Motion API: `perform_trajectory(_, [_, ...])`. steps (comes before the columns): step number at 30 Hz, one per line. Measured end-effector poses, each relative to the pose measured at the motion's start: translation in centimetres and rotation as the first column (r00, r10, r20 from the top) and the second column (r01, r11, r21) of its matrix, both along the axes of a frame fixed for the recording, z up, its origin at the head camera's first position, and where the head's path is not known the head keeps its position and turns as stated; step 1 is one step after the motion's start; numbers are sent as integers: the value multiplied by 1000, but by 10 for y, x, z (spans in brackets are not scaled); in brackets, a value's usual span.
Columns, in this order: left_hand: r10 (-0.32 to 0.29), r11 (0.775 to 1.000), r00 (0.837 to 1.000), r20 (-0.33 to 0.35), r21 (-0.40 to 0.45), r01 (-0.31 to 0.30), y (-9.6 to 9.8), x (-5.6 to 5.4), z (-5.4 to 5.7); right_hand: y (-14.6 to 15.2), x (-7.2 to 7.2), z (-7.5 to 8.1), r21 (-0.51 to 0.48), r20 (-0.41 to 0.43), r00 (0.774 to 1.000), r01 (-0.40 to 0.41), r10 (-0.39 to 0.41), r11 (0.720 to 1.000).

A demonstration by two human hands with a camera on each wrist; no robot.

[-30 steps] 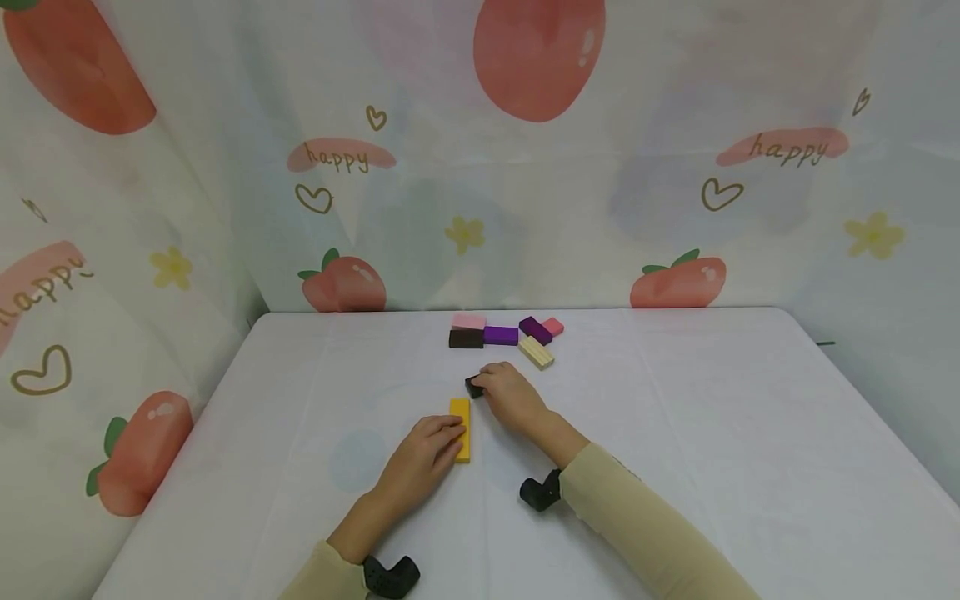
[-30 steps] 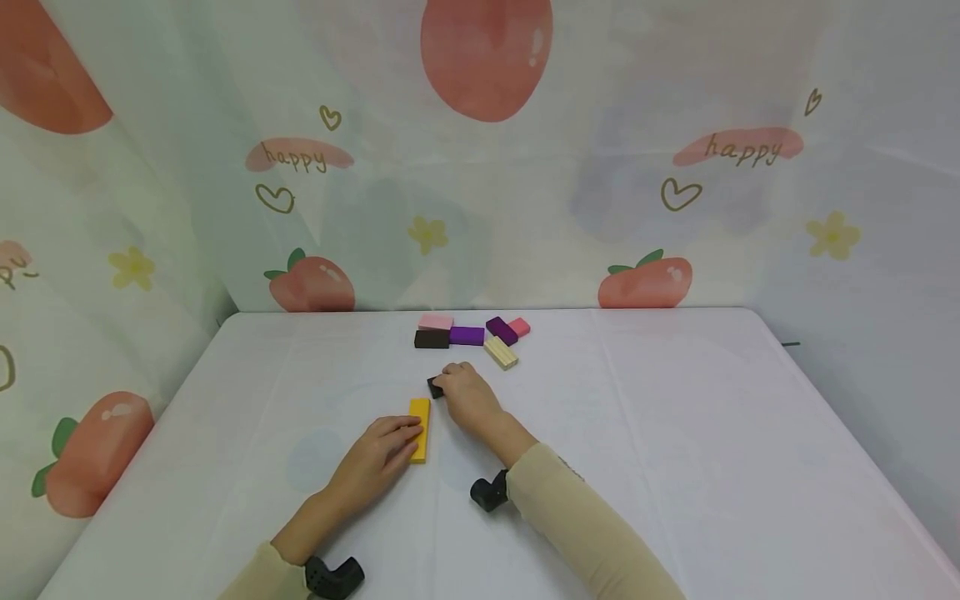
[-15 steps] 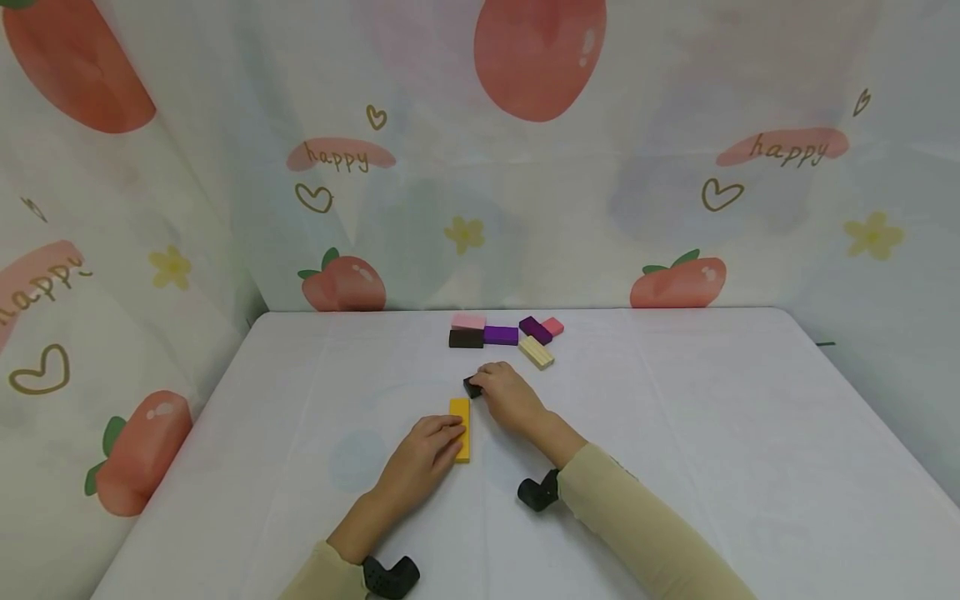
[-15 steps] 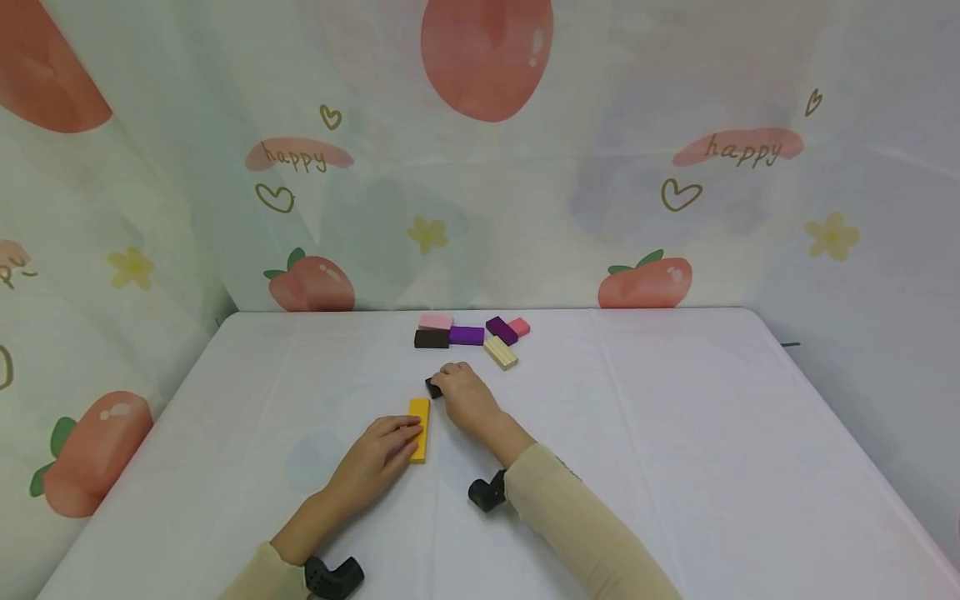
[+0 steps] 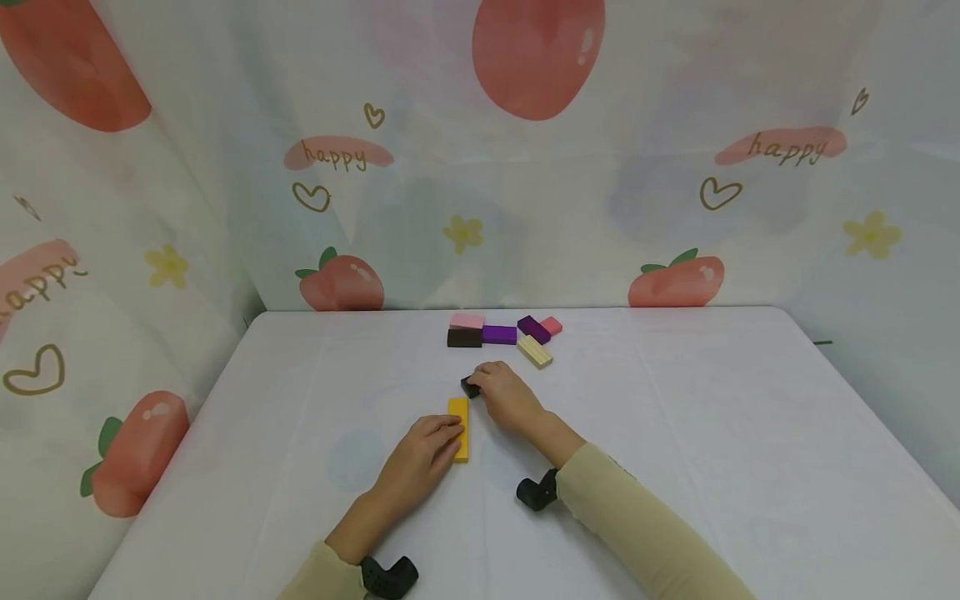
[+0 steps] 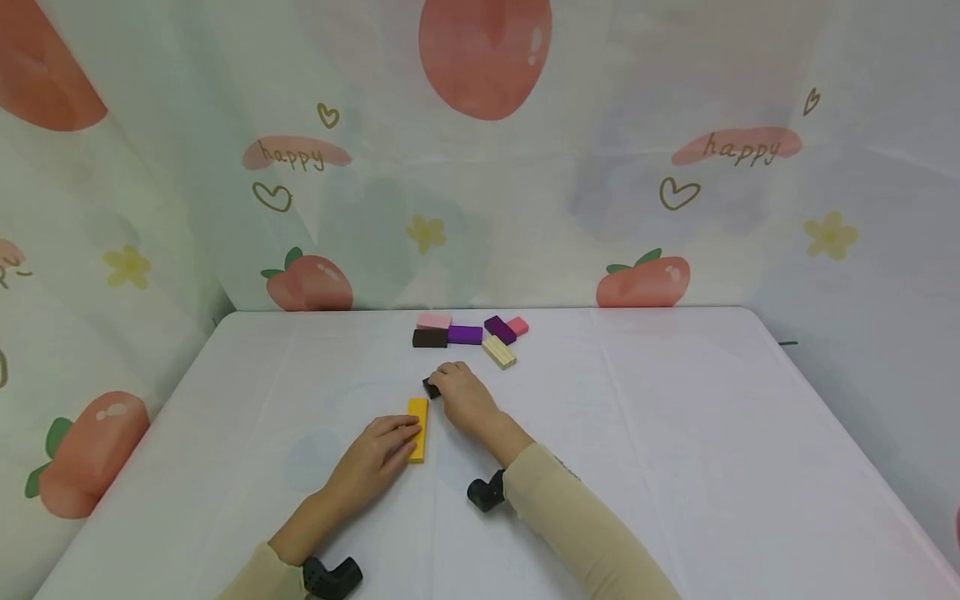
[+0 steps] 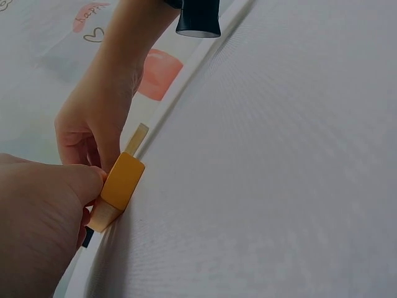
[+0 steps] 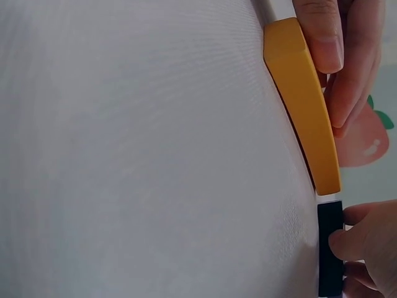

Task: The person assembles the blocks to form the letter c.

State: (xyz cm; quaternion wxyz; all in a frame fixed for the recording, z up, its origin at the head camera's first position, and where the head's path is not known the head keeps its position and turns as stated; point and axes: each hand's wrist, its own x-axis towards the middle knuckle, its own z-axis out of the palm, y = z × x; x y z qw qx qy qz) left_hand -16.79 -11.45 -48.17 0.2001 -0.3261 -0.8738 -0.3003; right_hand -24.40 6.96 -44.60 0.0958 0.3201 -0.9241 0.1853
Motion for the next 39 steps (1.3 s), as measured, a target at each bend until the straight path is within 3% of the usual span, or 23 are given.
perform_trajectory(6, [-8,1000,998,-58,1,8,0,-2,-2,0,0,0,14,7,1000,1,-1,1000])
perform_trajectory(14, [-5,1000,1000,29,-3,5,-1,-2,-1,-2,-2,0,33,27,1000,10,-11,999])
perform_trajectory(39, [10,1000,998,58,-11,-10,-1,-1,0,-1,-8,1,48,98,995,-32,27,998])
